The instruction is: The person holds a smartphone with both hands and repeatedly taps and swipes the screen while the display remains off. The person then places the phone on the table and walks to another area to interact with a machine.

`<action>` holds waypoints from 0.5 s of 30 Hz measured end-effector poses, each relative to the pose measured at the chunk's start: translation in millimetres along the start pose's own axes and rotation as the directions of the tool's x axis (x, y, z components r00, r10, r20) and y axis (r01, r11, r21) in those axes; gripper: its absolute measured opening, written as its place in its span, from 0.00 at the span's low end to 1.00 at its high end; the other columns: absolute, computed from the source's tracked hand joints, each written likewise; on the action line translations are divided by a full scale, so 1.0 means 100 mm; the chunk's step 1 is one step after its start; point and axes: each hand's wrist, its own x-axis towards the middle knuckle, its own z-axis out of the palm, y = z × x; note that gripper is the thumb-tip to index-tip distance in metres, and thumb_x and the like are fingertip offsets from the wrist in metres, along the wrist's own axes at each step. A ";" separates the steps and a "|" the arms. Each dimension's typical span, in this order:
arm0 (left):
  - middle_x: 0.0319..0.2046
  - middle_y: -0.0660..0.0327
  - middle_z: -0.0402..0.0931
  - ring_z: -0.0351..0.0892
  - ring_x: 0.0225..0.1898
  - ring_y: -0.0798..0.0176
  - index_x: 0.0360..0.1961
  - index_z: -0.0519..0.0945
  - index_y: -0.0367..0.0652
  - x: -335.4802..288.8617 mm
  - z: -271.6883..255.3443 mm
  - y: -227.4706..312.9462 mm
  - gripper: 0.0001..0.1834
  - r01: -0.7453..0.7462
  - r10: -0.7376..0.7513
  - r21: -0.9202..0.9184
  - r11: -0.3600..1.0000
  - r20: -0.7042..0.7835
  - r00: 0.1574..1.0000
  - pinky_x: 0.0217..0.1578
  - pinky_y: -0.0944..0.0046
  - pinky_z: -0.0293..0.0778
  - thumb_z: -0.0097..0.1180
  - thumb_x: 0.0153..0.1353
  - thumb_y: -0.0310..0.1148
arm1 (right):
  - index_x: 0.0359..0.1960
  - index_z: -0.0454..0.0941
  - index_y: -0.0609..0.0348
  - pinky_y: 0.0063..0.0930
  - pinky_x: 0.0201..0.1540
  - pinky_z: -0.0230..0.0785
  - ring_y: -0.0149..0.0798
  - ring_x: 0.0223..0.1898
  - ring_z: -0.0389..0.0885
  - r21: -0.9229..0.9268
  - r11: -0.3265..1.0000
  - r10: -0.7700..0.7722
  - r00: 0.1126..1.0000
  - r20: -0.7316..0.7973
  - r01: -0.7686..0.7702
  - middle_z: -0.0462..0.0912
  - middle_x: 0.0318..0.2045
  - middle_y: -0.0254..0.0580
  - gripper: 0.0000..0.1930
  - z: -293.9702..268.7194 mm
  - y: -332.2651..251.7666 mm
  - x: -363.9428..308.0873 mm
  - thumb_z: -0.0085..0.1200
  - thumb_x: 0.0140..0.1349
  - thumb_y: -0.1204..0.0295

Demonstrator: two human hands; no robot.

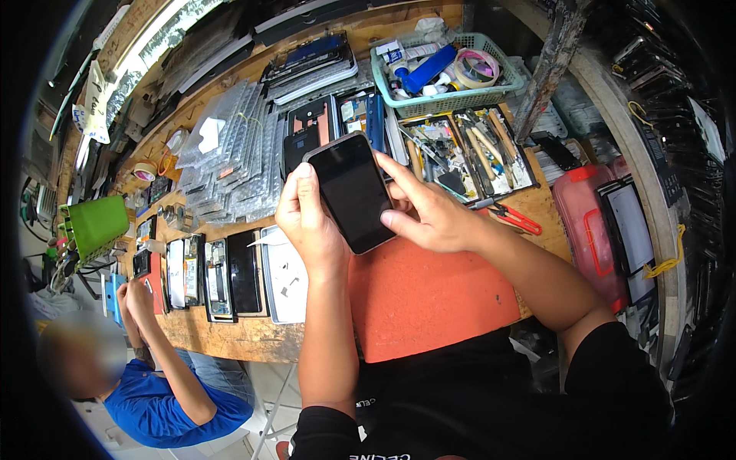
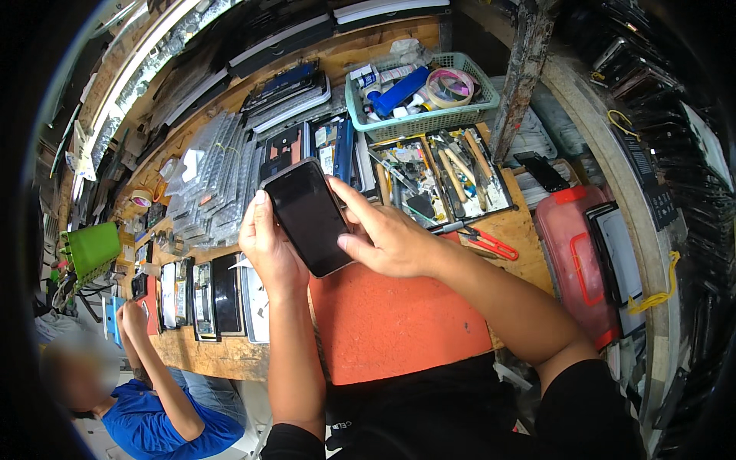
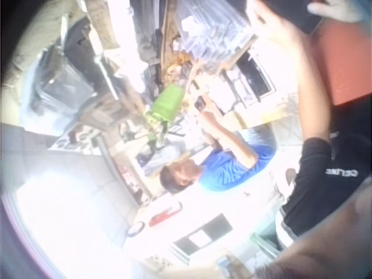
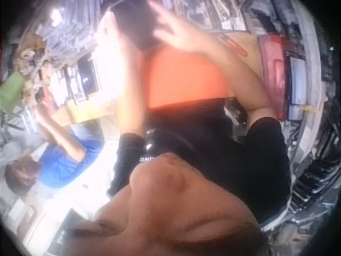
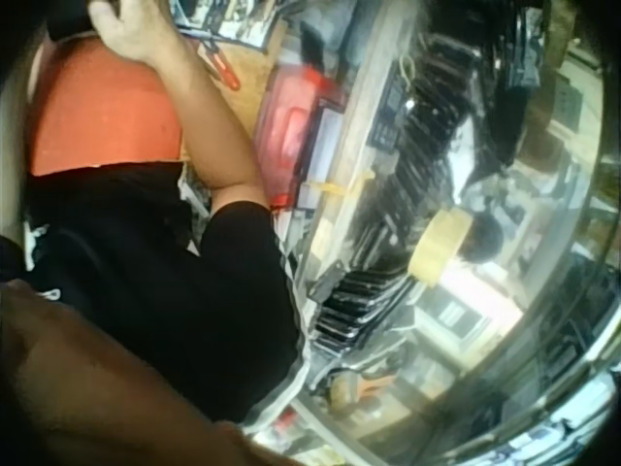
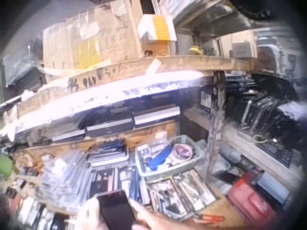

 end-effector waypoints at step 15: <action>0.41 0.59 0.85 0.83 0.41 0.69 0.44 0.82 0.35 -0.04 0.07 0.02 0.13 0.034 -0.034 -0.013 0.999 -0.019 0.999 0.44 0.68 0.78 0.49 0.78 0.33 | 0.73 0.56 0.68 0.35 0.35 0.70 0.36 0.28 0.77 0.112 0.993 -0.019 0.990 -0.141 0.035 0.78 0.28 0.41 0.31 -0.03 -0.01 -0.01 0.50 0.71 0.73</action>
